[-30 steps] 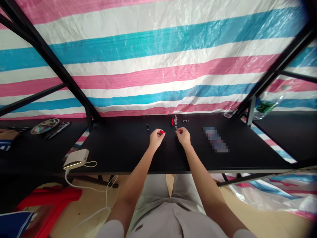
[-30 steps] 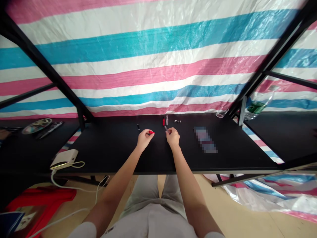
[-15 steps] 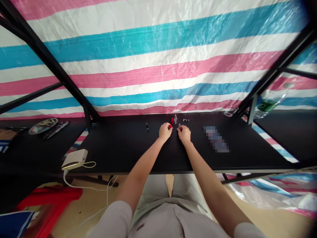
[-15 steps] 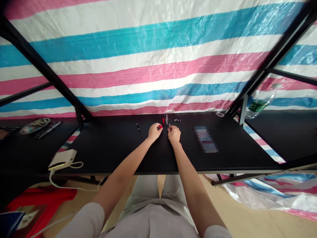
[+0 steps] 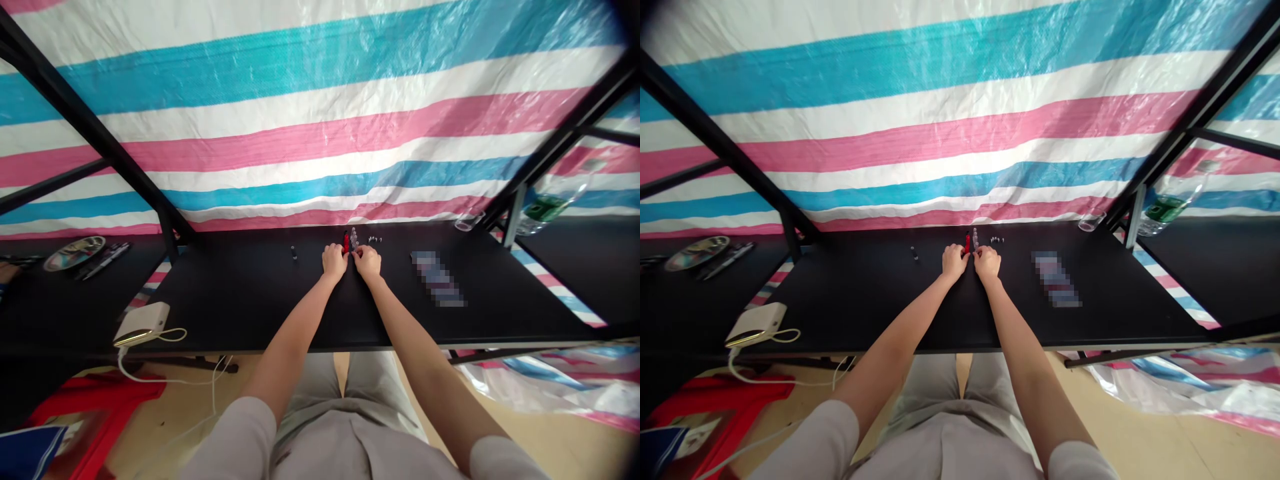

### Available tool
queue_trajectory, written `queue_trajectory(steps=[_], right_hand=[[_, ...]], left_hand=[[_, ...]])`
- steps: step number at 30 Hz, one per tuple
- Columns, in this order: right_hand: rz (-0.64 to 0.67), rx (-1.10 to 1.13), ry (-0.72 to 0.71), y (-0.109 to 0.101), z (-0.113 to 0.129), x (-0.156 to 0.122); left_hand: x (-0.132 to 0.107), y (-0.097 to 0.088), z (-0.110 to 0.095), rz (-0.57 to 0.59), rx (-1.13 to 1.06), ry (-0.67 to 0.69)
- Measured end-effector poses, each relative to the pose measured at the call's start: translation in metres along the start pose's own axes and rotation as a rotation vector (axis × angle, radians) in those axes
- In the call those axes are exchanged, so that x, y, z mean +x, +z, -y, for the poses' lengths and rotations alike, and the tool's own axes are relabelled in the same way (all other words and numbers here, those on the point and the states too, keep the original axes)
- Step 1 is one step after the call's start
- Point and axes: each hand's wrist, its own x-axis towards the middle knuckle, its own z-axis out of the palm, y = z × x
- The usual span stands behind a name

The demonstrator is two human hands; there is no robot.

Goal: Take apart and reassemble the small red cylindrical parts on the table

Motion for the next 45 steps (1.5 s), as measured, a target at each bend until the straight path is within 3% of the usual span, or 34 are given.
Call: queue_trajectory(steps=[10,18,23,28,34,40,45], right_hand=[[0.034,-0.056,0.037,0.002,0.004,0.004],[0.039,-0.086,0.016,-0.001,0.005,0.002],[0.013,-0.138,0.011,-0.004,0.007,-0.006],[0.009,-0.196,0.037,-0.016,0.006,-0.02],[0.062,-0.113,0.075,-0.032,0.017,-0.038],[-0.006,0.106,-0.028,-0.033,0.041,-0.056],[-0.023,0.246,-0.102,-0.029,0.049,-0.061]], left_hand=[[0.002,-0.002,-0.007,0.044,0.124,-0.069],[-0.002,-0.006,-0.011,0.048,0.23,-0.036],[-0.015,-0.021,-0.01,0.106,0.267,0.07],[-0.025,-0.059,0.006,0.092,0.316,0.203],[-0.019,-0.108,0.044,0.063,0.413,0.061],[-0.026,-0.108,0.064,0.162,0.366,-0.026],[-0.027,-0.104,0.071,0.104,0.184,-0.101]])
